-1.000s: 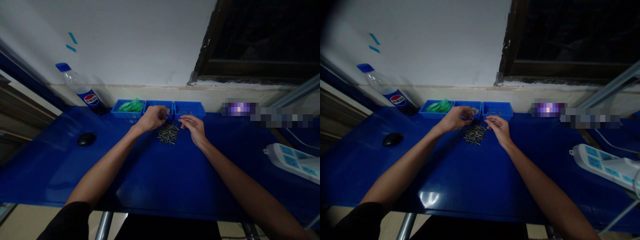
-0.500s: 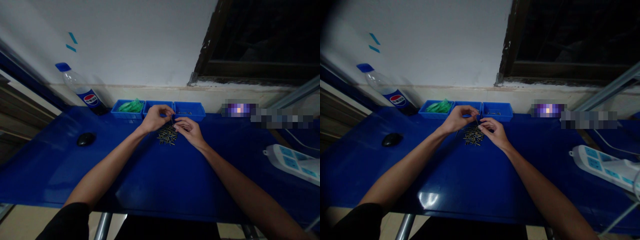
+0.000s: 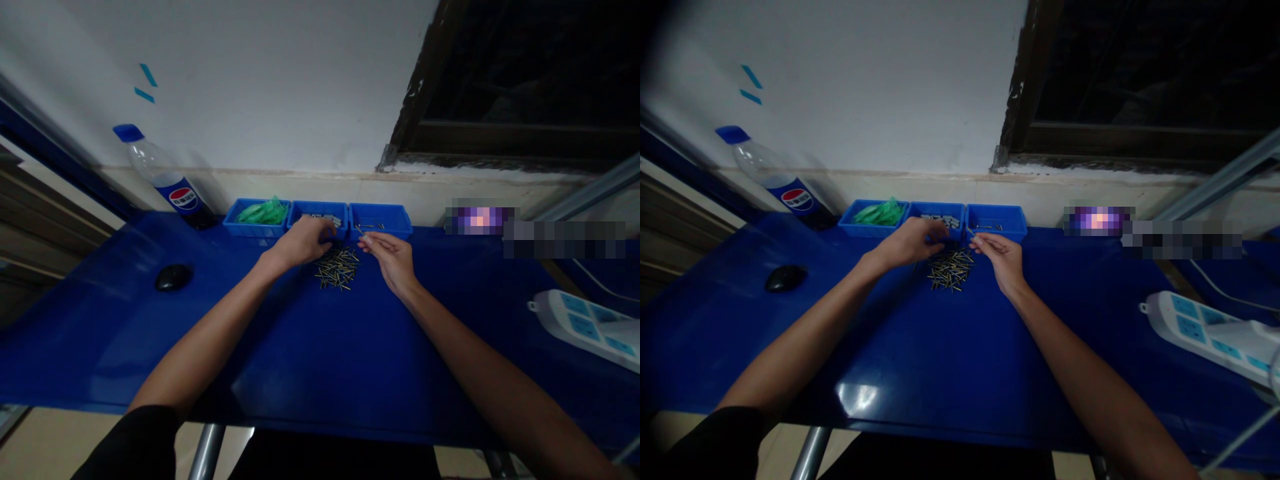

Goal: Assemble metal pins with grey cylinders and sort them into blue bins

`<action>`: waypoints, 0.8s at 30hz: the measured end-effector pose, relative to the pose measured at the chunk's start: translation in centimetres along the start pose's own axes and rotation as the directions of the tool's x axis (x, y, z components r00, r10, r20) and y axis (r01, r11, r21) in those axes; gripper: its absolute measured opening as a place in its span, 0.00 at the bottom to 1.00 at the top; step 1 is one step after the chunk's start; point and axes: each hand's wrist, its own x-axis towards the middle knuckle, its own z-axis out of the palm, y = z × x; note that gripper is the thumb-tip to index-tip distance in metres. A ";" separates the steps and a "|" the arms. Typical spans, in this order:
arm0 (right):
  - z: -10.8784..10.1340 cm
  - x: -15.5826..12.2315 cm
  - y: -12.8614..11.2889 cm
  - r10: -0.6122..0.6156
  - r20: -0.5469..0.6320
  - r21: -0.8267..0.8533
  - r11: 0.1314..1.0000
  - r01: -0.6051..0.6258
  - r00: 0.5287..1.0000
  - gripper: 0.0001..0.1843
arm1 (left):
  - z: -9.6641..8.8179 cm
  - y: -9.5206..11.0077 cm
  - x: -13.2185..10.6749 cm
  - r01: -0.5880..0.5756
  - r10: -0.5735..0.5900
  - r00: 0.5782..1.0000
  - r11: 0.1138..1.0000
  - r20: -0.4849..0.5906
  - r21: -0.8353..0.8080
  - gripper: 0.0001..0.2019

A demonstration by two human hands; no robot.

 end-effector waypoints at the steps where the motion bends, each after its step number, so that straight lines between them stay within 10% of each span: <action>1: 0.0 0.0 0.0 -0.003 -0.035 0.022 1.000 0.004 0.999 0.13 | -0.3 0.0 -0.3 0.015 -0.021 0.998 0.994 0.058 0.105 0.16; 8: 0.0 -0.1 -0.4 -0.061 0.045 -0.023 0.998 0.062 0.997 0.17 | -0.4 0.7 -1.1 0.054 -0.159 0.942 0.942 0.296 0.331 0.24; 24: 0.2 -0.4 -0.9 -0.026 0.098 -0.038 0.999 0.030 0.995 0.09 | -0.2 0.4 -0.4 0.109 -0.157 0.972 0.959 0.174 0.261 0.25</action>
